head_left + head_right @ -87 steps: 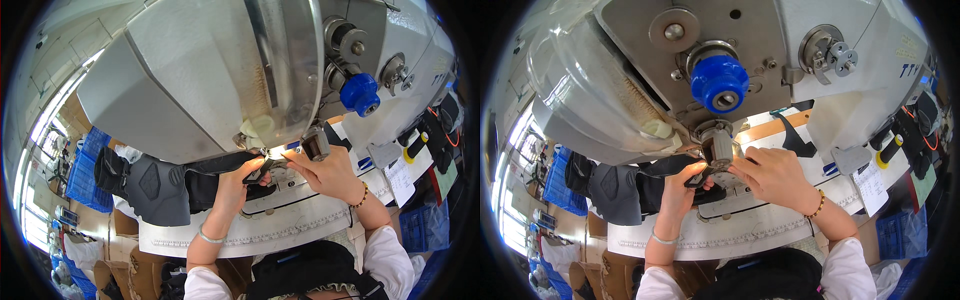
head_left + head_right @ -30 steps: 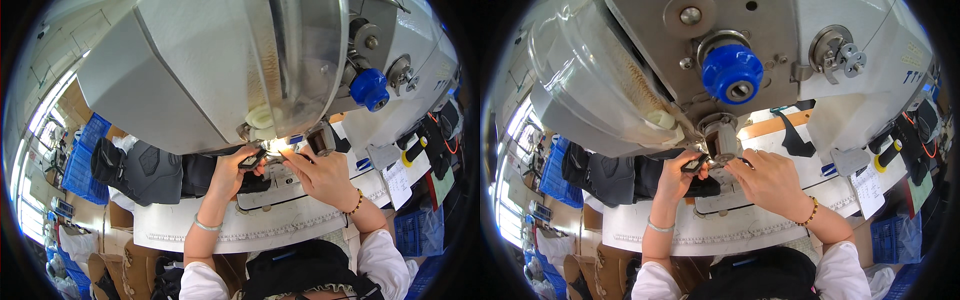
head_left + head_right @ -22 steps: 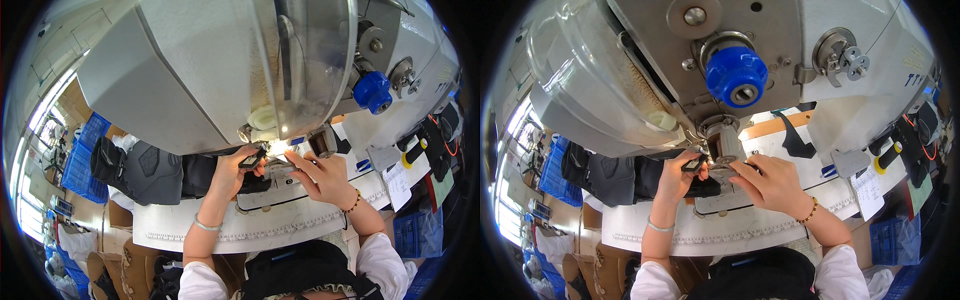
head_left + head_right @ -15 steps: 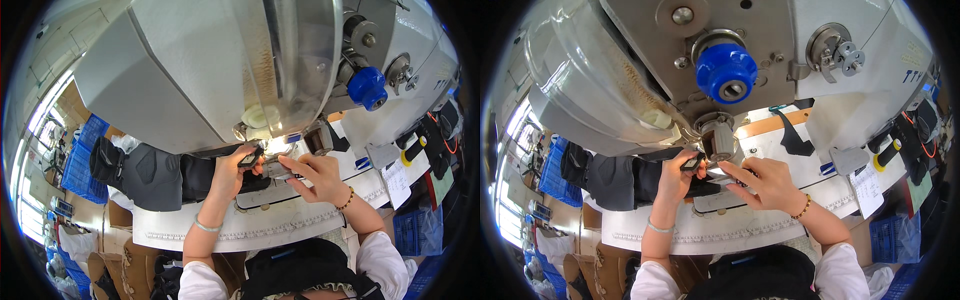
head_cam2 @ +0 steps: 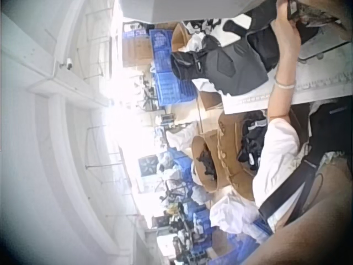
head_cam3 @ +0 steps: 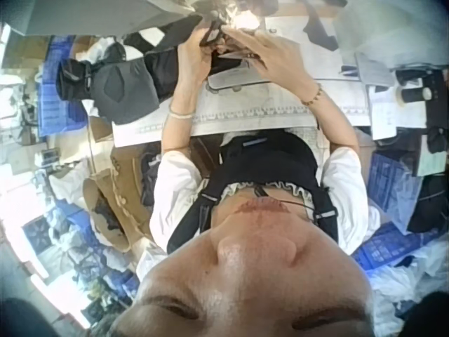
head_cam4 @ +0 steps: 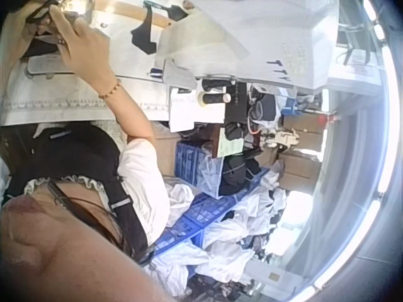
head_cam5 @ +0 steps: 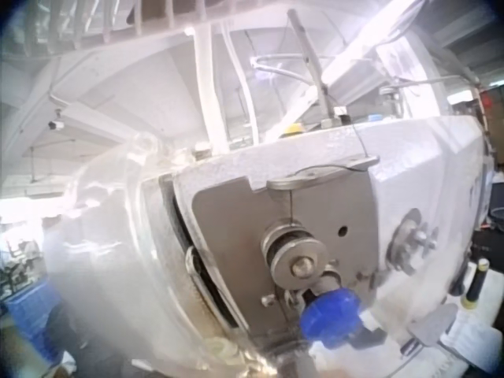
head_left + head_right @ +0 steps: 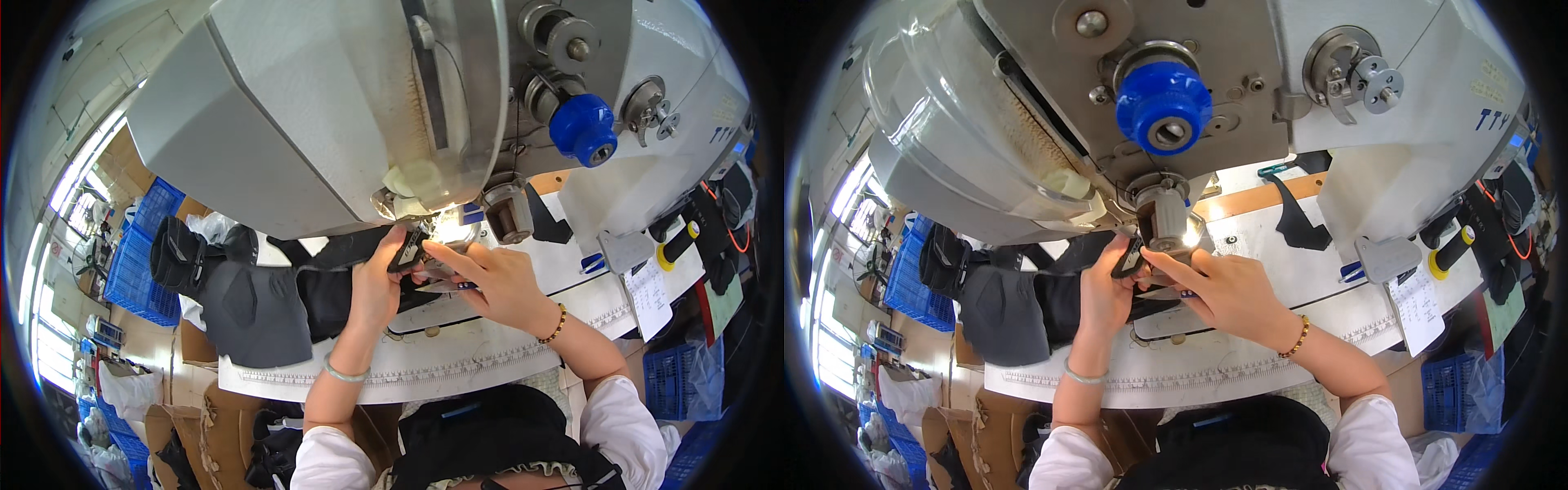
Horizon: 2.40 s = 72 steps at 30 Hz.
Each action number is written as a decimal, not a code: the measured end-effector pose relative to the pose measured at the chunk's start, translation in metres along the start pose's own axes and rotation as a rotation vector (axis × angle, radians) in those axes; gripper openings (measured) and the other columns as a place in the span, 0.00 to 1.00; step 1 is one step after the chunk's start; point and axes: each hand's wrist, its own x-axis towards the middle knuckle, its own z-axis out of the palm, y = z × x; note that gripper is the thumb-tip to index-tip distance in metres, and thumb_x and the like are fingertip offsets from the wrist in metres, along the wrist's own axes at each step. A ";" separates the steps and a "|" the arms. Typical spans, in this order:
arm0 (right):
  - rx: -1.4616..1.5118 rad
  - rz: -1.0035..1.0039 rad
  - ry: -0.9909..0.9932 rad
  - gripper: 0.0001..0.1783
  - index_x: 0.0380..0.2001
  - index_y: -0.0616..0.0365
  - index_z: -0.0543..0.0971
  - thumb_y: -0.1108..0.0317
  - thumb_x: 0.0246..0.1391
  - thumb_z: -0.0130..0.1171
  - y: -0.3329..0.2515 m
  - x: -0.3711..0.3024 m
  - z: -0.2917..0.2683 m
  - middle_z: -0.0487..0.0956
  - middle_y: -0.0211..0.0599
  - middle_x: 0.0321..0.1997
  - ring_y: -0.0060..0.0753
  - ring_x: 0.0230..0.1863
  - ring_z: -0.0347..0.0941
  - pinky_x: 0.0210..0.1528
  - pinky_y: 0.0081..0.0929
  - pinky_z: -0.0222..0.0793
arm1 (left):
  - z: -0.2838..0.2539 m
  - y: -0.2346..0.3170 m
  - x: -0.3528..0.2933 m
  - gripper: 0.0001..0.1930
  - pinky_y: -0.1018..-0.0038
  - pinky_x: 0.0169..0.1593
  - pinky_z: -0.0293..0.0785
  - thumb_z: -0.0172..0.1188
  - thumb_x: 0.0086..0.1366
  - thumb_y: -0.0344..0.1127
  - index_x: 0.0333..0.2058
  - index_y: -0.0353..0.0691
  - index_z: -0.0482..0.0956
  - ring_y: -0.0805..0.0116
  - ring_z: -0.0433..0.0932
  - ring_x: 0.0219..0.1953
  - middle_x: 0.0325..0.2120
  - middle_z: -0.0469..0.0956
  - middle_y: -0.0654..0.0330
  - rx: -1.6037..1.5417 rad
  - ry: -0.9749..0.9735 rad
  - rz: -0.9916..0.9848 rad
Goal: The person trims threads on a shoe upper using snips, places the upper into a bin, and presses buttons on the sewing machine control panel. Then, the person takes another shoe upper from the bin and sews it using the sewing machine.
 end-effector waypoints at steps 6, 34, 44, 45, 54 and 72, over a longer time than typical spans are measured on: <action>0.039 0.023 -0.048 0.39 0.55 0.40 0.70 0.73 0.31 0.60 -0.001 0.003 -0.003 0.61 0.26 0.17 0.27 0.15 0.60 0.18 0.25 0.58 | 0.011 -0.014 -0.011 0.14 0.79 0.29 0.71 0.49 0.66 0.42 0.42 0.38 0.74 0.77 0.75 0.27 0.32 0.77 0.64 0.004 0.064 0.113; 1.020 0.618 0.184 0.10 0.31 0.60 0.78 0.65 0.49 0.62 -0.027 -0.007 0.025 0.68 0.18 0.17 0.09 0.18 0.57 0.19 0.13 0.52 | 0.022 -0.031 -0.053 0.24 0.80 0.17 0.51 0.43 0.65 0.56 0.20 0.42 0.68 0.76 0.58 0.13 0.11 0.62 0.65 -0.186 0.125 0.040; 1.591 0.937 0.027 0.10 0.21 0.56 0.76 0.67 0.55 0.54 -0.038 0.002 0.014 0.80 0.34 0.25 0.07 0.11 0.50 0.13 0.11 0.42 | 0.030 -0.029 -0.182 0.03 0.74 0.30 0.71 0.53 0.60 0.26 0.31 0.33 0.74 0.63 0.75 0.27 0.27 0.74 0.55 0.566 -0.803 0.017; 1.604 0.932 0.021 0.10 0.21 0.56 0.76 0.67 0.55 0.54 -0.038 0.002 0.015 0.80 0.34 0.25 0.07 0.11 0.50 0.13 0.11 0.42 | 0.027 -0.015 -0.191 0.03 0.73 0.31 0.71 0.52 0.60 0.25 0.31 0.35 0.74 0.65 0.76 0.29 0.28 0.75 0.55 0.571 -0.841 0.193; 1.646 0.878 0.062 0.11 0.20 0.57 0.73 0.66 0.53 0.54 -0.039 0.001 0.019 0.76 0.31 0.19 0.09 0.10 0.48 0.12 0.14 0.40 | 0.010 0.153 -0.189 0.09 0.75 0.36 0.71 0.53 0.60 0.30 0.32 0.28 0.75 0.63 0.76 0.28 0.29 0.78 0.52 1.081 -0.247 0.403; 1.233 0.775 -0.035 0.09 0.27 0.60 0.75 0.65 0.54 0.58 -0.026 -0.002 0.017 0.78 0.29 0.22 0.13 0.28 0.69 0.33 0.15 0.60 | 0.005 0.099 0.031 0.21 0.79 0.46 0.68 0.66 0.51 0.43 0.41 0.37 0.77 0.75 0.72 0.40 0.37 0.76 0.62 1.184 -0.516 -0.072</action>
